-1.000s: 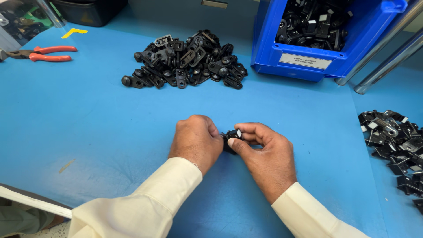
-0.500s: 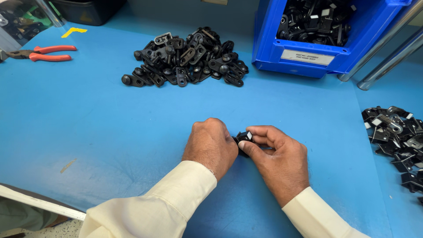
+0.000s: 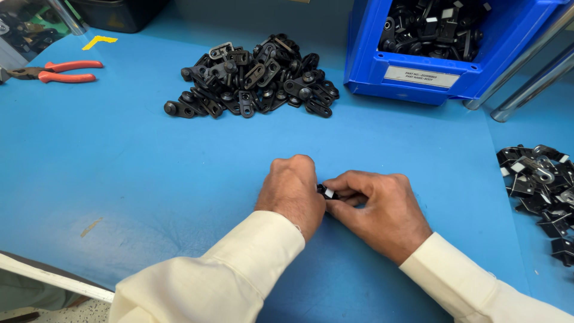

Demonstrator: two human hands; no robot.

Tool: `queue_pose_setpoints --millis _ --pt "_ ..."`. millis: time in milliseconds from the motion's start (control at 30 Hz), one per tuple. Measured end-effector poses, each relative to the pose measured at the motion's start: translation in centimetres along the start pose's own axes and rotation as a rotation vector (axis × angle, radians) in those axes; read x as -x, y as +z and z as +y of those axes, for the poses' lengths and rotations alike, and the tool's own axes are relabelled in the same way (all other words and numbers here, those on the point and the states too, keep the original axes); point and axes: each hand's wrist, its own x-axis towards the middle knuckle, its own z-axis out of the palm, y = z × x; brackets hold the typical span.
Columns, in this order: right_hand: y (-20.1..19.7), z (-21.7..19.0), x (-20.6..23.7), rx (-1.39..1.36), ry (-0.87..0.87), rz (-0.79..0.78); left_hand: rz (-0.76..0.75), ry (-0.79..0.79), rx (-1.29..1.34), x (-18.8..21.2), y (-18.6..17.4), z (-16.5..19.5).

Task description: The person picks black plastic bracket parts from a pile on the workbench, fits a small white insert piece into each bracket by hand, presses the pieces together, and sets the assembled parts aside, repeating the cycle for multiple parts.

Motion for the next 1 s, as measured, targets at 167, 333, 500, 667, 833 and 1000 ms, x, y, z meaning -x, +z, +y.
queue_pose_setpoints --millis 167,333,500,667,833,1000 --pt "1.3 -1.4 -0.2 -0.005 0.248 0.15 0.046 0.095 -0.099 1.2 0.3 0.7" --pt "1.9 -1.8 0.2 -0.149 0.4 0.245 0.123 0.126 -0.07 1.7 0.6 1.0" --pt "1.8 -1.1 0.1 -0.332 0.395 0.194 0.083 -0.292 0.478 1.3 0.6 1.1" --pt "1.5 -0.2 -0.5 -0.367 0.351 0.1 0.043 -0.459 0.722 0.2 0.8 1.2" --pt "0.9 0.0 -1.2 -0.32 0.323 0.024 -0.036 -0.47 0.769 -1.6 0.4 -0.1" --pt "1.1 -0.4 -1.4 -0.257 0.373 0.051 0.086 -0.279 0.516 -0.9 0.9 0.0"
